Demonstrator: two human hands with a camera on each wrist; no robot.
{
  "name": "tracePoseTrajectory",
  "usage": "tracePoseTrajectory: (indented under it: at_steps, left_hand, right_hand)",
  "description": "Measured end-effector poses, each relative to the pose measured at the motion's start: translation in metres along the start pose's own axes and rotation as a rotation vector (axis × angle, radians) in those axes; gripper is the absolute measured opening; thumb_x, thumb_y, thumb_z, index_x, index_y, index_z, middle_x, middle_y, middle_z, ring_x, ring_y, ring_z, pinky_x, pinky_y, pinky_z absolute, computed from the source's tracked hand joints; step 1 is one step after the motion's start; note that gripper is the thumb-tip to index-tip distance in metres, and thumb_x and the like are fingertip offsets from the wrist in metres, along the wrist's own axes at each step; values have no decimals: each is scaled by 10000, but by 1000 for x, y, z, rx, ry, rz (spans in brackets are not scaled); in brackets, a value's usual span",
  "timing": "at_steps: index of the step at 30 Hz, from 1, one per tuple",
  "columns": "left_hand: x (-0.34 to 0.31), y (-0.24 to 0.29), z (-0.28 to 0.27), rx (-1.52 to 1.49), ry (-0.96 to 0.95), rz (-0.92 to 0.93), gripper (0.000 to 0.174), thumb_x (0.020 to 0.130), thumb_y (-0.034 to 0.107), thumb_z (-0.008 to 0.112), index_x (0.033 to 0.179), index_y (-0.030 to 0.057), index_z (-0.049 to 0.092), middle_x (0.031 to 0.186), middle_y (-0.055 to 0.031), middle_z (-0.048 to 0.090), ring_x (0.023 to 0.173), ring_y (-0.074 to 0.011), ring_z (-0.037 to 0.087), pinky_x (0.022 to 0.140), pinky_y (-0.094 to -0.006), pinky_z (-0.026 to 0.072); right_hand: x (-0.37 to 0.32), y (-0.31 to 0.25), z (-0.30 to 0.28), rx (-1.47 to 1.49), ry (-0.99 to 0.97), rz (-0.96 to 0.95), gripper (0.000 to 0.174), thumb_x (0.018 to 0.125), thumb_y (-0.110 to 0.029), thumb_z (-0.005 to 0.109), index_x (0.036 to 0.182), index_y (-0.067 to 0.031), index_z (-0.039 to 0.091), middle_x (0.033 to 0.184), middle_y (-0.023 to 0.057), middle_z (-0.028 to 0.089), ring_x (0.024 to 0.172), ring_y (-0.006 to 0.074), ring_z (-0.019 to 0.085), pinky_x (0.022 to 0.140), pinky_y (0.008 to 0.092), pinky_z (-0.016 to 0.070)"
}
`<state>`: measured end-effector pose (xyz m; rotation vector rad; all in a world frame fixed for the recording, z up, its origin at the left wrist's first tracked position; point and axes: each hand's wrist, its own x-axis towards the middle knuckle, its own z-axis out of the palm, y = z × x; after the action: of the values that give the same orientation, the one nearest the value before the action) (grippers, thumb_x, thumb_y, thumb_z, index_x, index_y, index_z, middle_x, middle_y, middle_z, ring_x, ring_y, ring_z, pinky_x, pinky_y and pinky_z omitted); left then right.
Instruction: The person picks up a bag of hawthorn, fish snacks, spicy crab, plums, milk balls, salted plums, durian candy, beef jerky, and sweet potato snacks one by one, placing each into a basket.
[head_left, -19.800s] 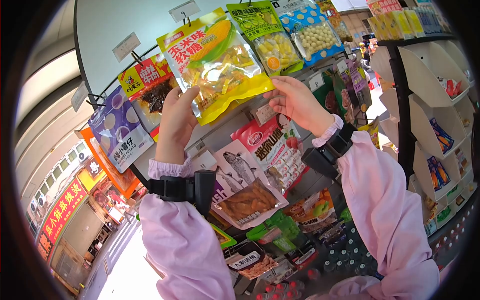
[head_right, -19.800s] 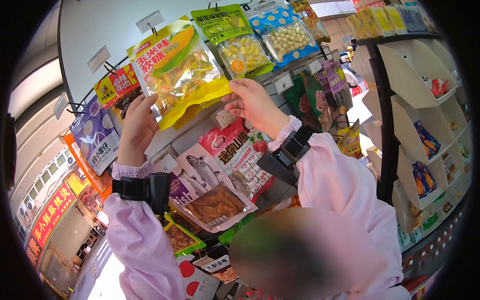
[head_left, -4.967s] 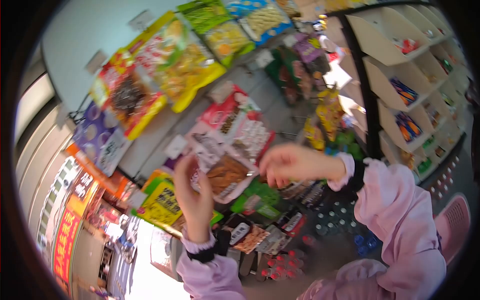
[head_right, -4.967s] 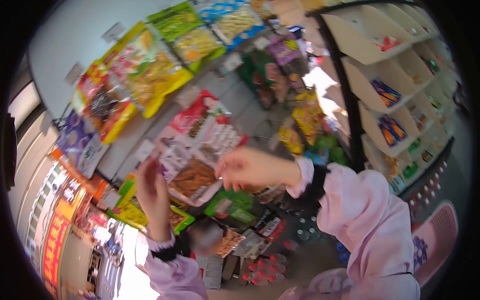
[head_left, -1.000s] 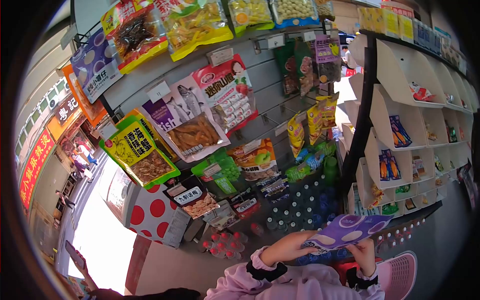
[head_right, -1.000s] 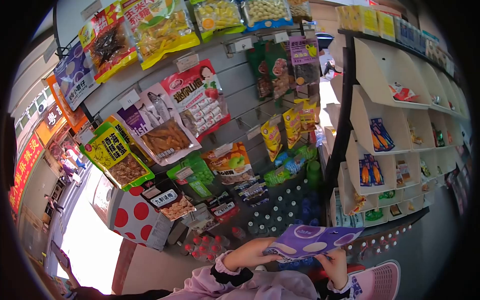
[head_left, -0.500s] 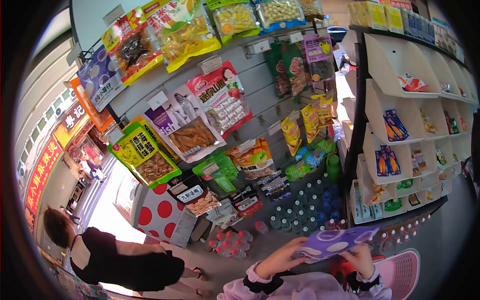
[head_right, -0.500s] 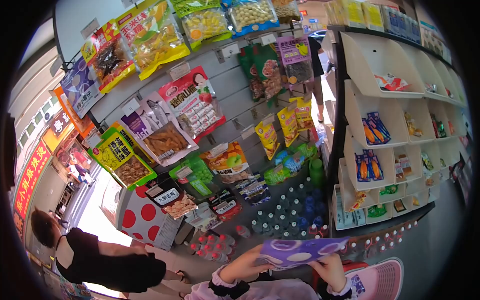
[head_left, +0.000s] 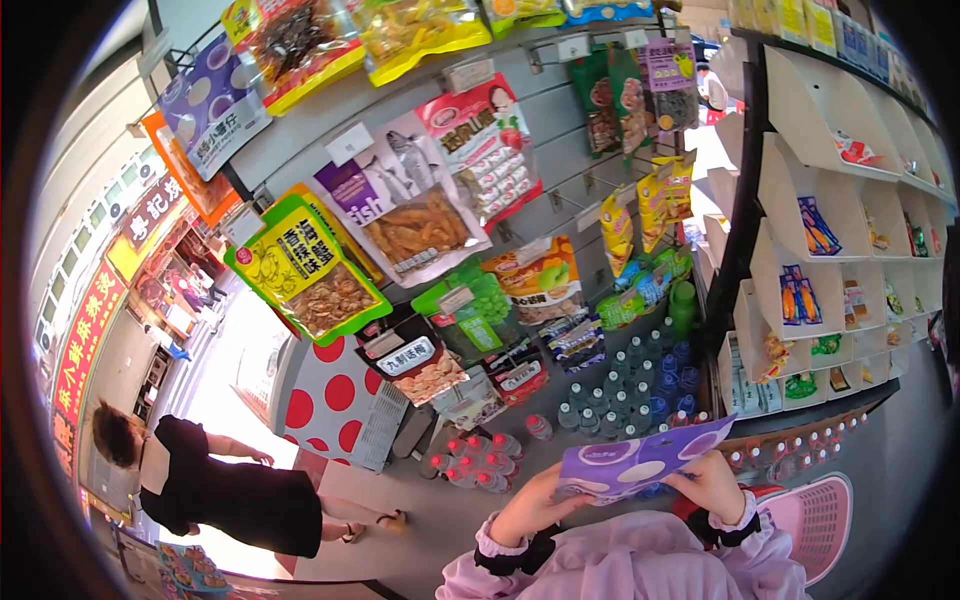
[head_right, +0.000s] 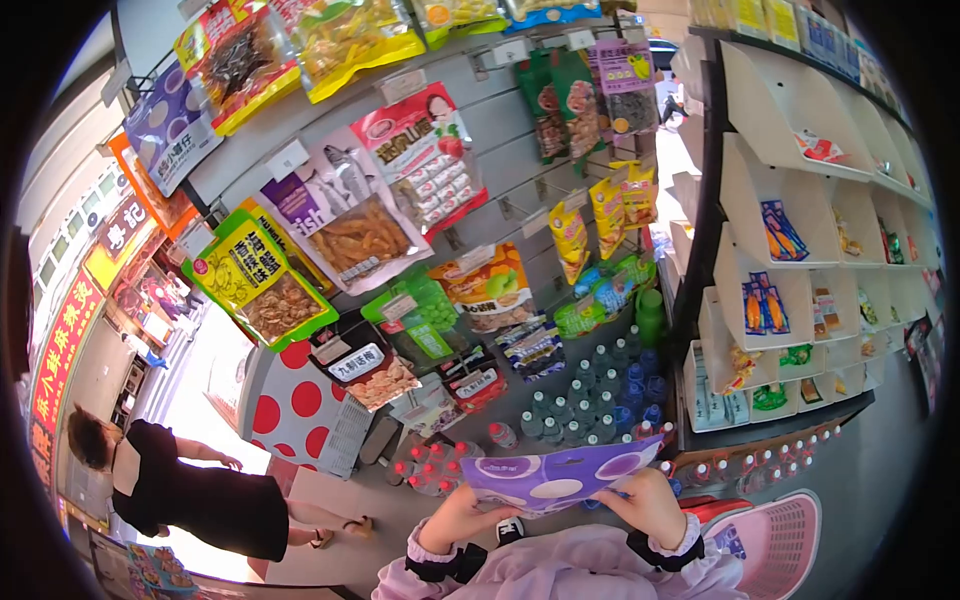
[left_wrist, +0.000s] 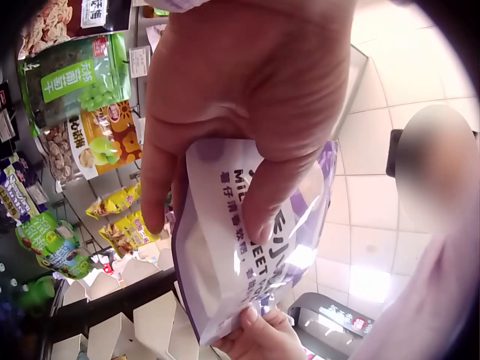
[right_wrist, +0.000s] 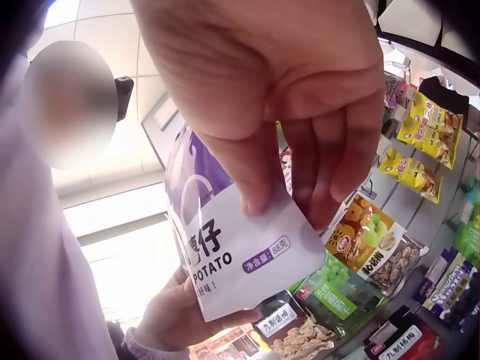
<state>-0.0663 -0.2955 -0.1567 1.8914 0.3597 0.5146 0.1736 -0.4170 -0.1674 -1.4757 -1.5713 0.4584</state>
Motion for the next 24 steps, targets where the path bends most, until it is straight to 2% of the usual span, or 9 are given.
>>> tracePoseTrajectory:
  at_steps: [5, 9, 12, 13, 16, 17, 20, 21, 24]
  left_hand:
    - [-26, -10, -53, -22, 42, 2, 367, 759, -24, 596, 1108, -17, 486, 1068, -89, 531, 972, -163, 524, 835, -277, 417]
    - [-45, -23, -106, -108, 59, 10, 288, 778, 3, 593, 1055, -14, 517, 1053, -95, 545, 947, -159, 545, 804, -279, 445]
    - [-58, -37, -148, -2, 49, -57, 270, 779, 24, 602, 1037, -7, 529, 1014, -87, 570, 928, -161, 555, 790, -281, 451]
    - [-60, -40, -160, -18, 81, -7, 267, 782, 41, 607, 1036, 5, 533, 967, -71, 591, 892, -158, 564, 770, -277, 456]
    - [-66, -25, -195, -22, 124, -172, 256, 778, 58, 617, 1021, 16, 550, 963, -66, 595, 863, -153, 570, 746, -278, 460]
    - [-70, -24, -204, -97, 184, -211, 248, 765, 61, 634, 999, 16, 564, 946, -67, 601, 836, -141, 574, 722, -271, 460]
    - [-74, -16, -239, -41, 184, 12, 254, 753, 59, 650, 989, 12, 570, 945, -52, 603, 809, -132, 574, 713, -263, 458]
    - [-73, -10, -247, 7, 241, 162, 247, 760, 49, 644, 991, 5, 569, 931, -48, 602, 796, -127, 572, 715, -253, 457]
    - [-71, 28, -272, -122, 331, 235, 256, 758, 20, 638, 998, -17, 556, 950, -64, 591, 834, -133, 569, 735, -263, 457]
  right_hand:
    - [26, -20, 47, 3, -44, 20, 165, 700, -146, 663, 825, -38, 660, 770, 120, 634, 688, 278, 613, 596, 304, 469]
    - [59, -41, 94, 63, -9, -30, 180, 708, -165, 664, 833, -36, 660, 762, 117, 634, 678, 274, 614, 594, 298, 470]
    - [88, -60, 124, 49, 33, -101, 165, 711, -170, 666, 808, -36, 662, 743, 111, 632, 653, 268, 610, 583, 300, 466]
    - [96, -61, 131, 49, -26, -82, 156, 712, -172, 670, 774, -28, 662, 727, 108, 629, 628, 264, 604, 573, 301, 463]
    - [124, -78, 148, 56, -89, -37, 152, 713, -170, 672, 746, -22, 660, 712, 109, 625, 607, 257, 599, 563, 297, 459]
    - [136, -88, 151, 92, -64, -96, 152, 709, -167, 678, 760, -24, 662, 705, 113, 622, 609, 248, 600, 561, 281, 452]
    - [171, -118, 160, 177, 46, -238, 141, 701, -150, 686, 776, -32, 665, 714, 107, 629, 622, 230, 607, 572, 264, 450]
    - [175, -117, 159, 110, -30, -154, 142, 692, -129, 692, 792, -32, 665, 770, 112, 641, 662, 222, 618, 601, 256, 456]
    - [211, -156, 160, 414, 53, -263, 154, 684, -52, 686, 824, -3, 646, 834, 112, 645, 735, 187, 623, 637, 260, 452]
